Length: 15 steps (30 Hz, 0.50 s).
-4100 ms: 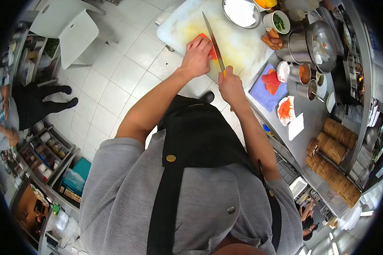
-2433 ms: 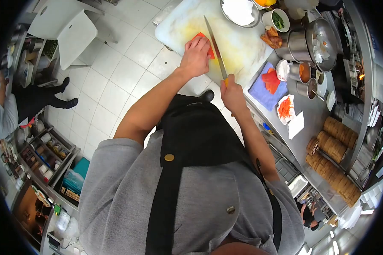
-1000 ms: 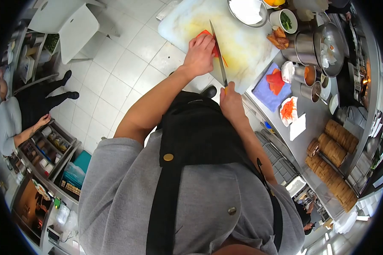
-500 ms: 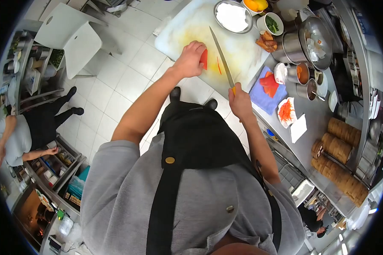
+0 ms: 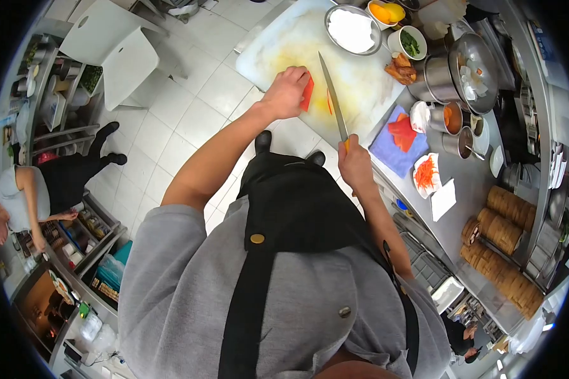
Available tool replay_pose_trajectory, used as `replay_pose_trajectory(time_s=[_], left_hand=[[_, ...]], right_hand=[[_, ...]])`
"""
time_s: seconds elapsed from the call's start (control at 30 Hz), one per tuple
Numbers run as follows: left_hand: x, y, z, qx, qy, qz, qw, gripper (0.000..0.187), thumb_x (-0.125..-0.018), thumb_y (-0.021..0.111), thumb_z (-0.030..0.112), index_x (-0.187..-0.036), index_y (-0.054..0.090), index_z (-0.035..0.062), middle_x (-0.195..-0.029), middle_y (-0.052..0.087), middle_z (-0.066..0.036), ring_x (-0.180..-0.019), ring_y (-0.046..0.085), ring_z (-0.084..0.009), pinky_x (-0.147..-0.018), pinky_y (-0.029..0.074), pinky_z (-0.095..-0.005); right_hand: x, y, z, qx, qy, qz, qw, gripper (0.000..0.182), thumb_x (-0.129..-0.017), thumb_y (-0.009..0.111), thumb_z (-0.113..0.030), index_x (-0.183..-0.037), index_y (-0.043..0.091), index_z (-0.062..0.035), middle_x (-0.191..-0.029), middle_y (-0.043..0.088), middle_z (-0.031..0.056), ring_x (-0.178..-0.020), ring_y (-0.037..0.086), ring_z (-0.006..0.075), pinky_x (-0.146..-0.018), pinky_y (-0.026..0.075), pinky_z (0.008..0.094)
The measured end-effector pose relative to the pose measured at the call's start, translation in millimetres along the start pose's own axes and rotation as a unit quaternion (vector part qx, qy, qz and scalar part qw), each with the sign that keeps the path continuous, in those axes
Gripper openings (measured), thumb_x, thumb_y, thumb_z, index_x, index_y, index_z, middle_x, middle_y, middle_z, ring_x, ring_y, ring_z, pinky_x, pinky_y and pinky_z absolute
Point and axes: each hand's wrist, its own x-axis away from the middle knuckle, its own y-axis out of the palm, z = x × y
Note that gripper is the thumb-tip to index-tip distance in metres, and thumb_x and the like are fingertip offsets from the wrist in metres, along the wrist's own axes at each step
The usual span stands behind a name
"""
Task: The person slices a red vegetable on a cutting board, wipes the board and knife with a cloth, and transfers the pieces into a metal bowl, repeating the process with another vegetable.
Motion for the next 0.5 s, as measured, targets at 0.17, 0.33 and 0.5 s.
replay_pose_trajectory(time_s=[0.17, 0.33, 0.5], left_hand=[[2, 3, 6, -0.071, -0.034, 0.009, 0.997, 0.065, -0.072, 0.070, 0.008, -0.132, 0.046, -0.0006, -0.133, 0.043, -0.015, -0.125, 0.040, -0.0300, -0.103, 0.034, -0.0402], [6, 4, 2, -0.051, -0.012, 0.047, 0.998, 0.062, -0.071, 0.066, 0.010, -0.128, 0.048, -0.0034, -0.128, 0.047, -0.014, -0.123, 0.041, -0.0286, -0.101, 0.034, -0.0396], [10, 6, 0, -0.044, -0.003, 0.070, 0.997, 0.065, -0.067, 0.068, 0.010, -0.128, 0.049, -0.0041, -0.126, 0.049, -0.012, -0.121, 0.043, -0.0273, -0.099, 0.035, -0.0390]], right_hand=[[-28, -13, -29, 0.011, -0.026, -0.003, 1.000, 0.025, -0.094, 0.050, -0.019, -0.100, 0.039, 0.0023, -0.069, 0.061, 0.0257, -0.067, 0.063, 0.0440, -0.062, 0.051, 0.0530], [-59, -25, -56, 0.042, -0.021, -0.060, 0.997, 0.026, -0.094, 0.049, -0.019, -0.103, 0.039, 0.0033, -0.075, 0.062, 0.0289, -0.072, 0.064, 0.0452, -0.068, 0.051, 0.0526], [-55, -38, -64, 0.062, -0.006, -0.106, 0.992, 0.025, -0.095, 0.046, -0.019, -0.103, 0.038, 0.0036, -0.077, 0.062, 0.0310, -0.075, 0.063, 0.0473, -0.070, 0.051, 0.0531]])
